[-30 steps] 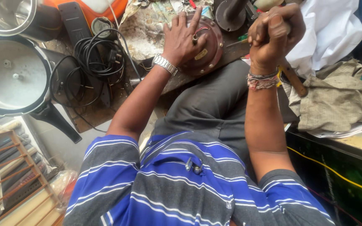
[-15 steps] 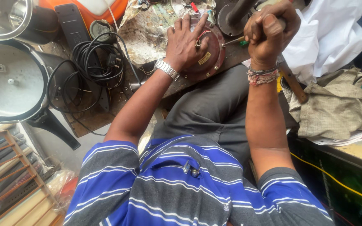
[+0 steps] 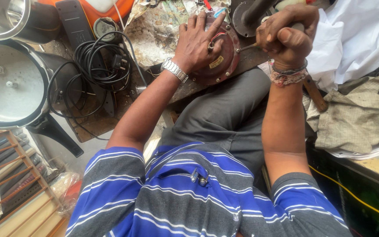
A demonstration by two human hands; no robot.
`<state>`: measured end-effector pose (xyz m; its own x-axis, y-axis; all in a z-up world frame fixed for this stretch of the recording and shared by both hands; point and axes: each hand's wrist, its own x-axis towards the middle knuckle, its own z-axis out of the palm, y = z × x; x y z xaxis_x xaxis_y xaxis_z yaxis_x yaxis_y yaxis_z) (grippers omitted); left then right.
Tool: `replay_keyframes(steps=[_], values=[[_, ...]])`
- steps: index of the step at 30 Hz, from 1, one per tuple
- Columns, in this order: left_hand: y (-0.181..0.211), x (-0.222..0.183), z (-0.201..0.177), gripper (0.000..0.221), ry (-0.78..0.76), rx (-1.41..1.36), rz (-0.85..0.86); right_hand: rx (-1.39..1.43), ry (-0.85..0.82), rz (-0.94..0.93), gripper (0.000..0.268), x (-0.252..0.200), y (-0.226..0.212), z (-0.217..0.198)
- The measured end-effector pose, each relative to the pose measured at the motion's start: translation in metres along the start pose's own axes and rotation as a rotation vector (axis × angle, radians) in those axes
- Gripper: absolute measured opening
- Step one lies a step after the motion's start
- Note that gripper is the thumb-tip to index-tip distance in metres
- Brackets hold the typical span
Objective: The person works on a circular electrical component, using a screwdriver to tighten screws and connect wires. They also use a hammer to tap the component and adjust the wiring.
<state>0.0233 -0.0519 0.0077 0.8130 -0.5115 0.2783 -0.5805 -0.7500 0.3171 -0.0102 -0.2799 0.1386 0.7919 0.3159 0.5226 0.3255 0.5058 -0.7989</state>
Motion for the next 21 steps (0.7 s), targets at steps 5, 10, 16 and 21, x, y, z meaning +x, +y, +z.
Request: replay_keyframes(steps=[5, 10, 16, 21], values=[[0.004, 0.003, -0.001, 0.073, -0.057, -0.006, -0.019, 0.005, -0.031, -0.04, 0.03, 0.001, -0.002, -0.013], [0.006, 0.004, -0.005, 0.073, -0.06, 0.012, -0.021, -0.008, 0.022, -0.036, 0.029, -0.004, 0.003, -0.011], [0.005, 0.003, -0.003, 0.073, -0.05, 0.002, -0.018, -0.012, 0.047, -0.034, 0.031, -0.003, 0.006, -0.01], [0.006, 0.003, -0.002, 0.073, -0.023, 0.015, -0.013, -0.082, 0.089, -0.043, 0.034, -0.005, 0.008, -0.006]])
